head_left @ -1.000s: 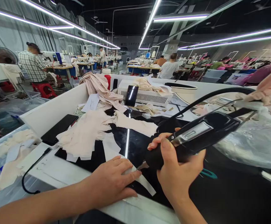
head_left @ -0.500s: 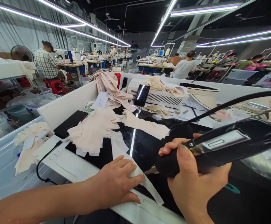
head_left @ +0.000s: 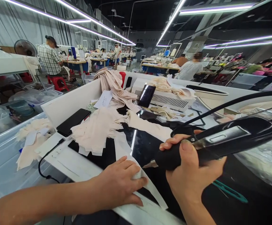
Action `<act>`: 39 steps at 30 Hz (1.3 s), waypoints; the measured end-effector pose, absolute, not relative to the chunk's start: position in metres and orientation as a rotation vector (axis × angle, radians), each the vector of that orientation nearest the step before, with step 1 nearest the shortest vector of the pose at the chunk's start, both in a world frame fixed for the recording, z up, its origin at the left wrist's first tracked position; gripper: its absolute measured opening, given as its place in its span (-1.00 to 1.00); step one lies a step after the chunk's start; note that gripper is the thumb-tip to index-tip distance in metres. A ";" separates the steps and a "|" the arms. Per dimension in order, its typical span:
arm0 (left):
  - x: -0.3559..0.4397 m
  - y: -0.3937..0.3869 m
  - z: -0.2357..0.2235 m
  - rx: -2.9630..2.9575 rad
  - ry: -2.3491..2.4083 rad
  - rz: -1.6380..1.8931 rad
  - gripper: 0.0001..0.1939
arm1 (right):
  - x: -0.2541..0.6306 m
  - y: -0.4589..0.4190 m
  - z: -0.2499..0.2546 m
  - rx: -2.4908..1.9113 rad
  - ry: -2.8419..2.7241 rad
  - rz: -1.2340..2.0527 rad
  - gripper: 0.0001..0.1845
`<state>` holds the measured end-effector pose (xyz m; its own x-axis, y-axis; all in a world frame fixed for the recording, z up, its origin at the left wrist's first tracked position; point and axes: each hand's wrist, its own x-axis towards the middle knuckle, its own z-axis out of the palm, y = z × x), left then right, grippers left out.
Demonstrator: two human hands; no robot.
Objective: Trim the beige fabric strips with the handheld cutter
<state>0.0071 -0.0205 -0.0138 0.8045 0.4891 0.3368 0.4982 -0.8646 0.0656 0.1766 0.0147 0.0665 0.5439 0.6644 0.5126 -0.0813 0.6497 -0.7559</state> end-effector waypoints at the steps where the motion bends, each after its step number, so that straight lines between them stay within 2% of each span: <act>1: 0.007 -0.021 -0.014 -2.956 -0.811 -0.546 -0.32 | 0.176 0.015 0.066 -0.746 -0.896 0.501 -0.52; 28: 0.011 -0.035 -0.019 -2.944 -0.804 -0.556 -0.33 | 0.178 -0.005 0.065 -0.729 -0.902 0.513 -0.52; 39: 0.013 -0.039 -0.005 -3.013 -0.783 -0.619 -0.35 | 0.185 -0.007 0.066 -0.715 -0.926 0.482 -0.45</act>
<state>0.0129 -0.0392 -0.0053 0.8021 0.4748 0.3622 0.4621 -0.8777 0.1272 0.1846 -0.0065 0.0660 0.5239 0.6527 0.5472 -0.0742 0.6750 -0.7341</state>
